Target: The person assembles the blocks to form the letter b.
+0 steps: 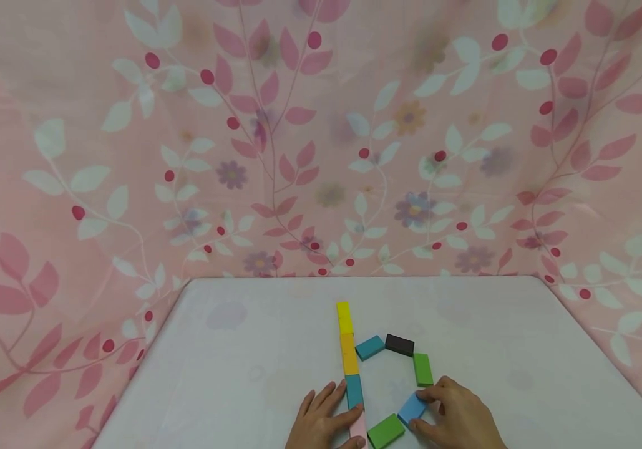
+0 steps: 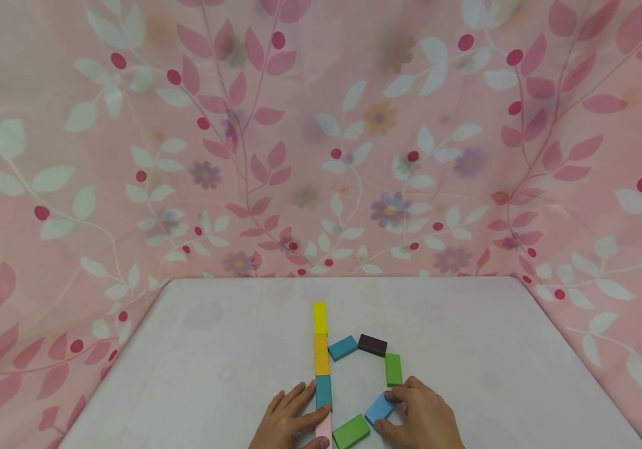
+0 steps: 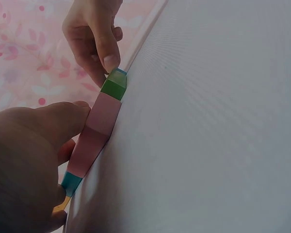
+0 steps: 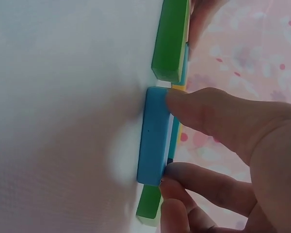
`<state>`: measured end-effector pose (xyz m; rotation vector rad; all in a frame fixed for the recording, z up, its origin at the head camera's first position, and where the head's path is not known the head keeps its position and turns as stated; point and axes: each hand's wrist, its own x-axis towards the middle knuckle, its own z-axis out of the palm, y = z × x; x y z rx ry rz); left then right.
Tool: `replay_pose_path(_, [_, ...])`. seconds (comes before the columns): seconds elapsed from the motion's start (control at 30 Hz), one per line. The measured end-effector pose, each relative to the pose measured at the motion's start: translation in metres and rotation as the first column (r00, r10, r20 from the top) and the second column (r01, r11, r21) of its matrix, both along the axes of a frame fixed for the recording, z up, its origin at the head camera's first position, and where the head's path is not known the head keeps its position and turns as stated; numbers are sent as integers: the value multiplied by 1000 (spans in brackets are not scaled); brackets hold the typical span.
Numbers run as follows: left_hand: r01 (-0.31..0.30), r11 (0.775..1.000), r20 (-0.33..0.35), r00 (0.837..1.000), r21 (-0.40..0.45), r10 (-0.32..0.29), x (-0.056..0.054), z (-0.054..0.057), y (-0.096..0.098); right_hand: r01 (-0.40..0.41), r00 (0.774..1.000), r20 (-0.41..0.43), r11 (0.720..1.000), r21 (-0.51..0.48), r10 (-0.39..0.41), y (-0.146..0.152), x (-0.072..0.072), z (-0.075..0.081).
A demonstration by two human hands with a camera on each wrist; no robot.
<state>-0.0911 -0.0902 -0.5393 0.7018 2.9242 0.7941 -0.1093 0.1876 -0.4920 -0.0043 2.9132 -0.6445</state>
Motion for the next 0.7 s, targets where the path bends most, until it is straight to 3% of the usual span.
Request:
replay_pose_path(0.27, [7,1000,-51,999,-18,-8,-2,-3,-2,0,998,56,1000,11,-1,-2,-5,1])
replay_pose_path(0.43, [6,1000,-5,1000,-4,-6,-4,-6,-2,-18,998,59,1000,22,16,0,-6,5])
replay_pose_path(0.53, [9,1000,-16,1000,-23,-9,-4,-7,-2,-40,999,25,999,-5,40,3,-6,10])
replay_pose_path(0.63, [6,999,-51,999,-36,-8,-3,-7,-1,-142,990,-33,987,-71,140,7,-4,15])
replay_pose_path(0.7, [3,999,-66,998,-38,-6,-2,-7,0,-261,965,-65,958,-117,255,9,-5,18])
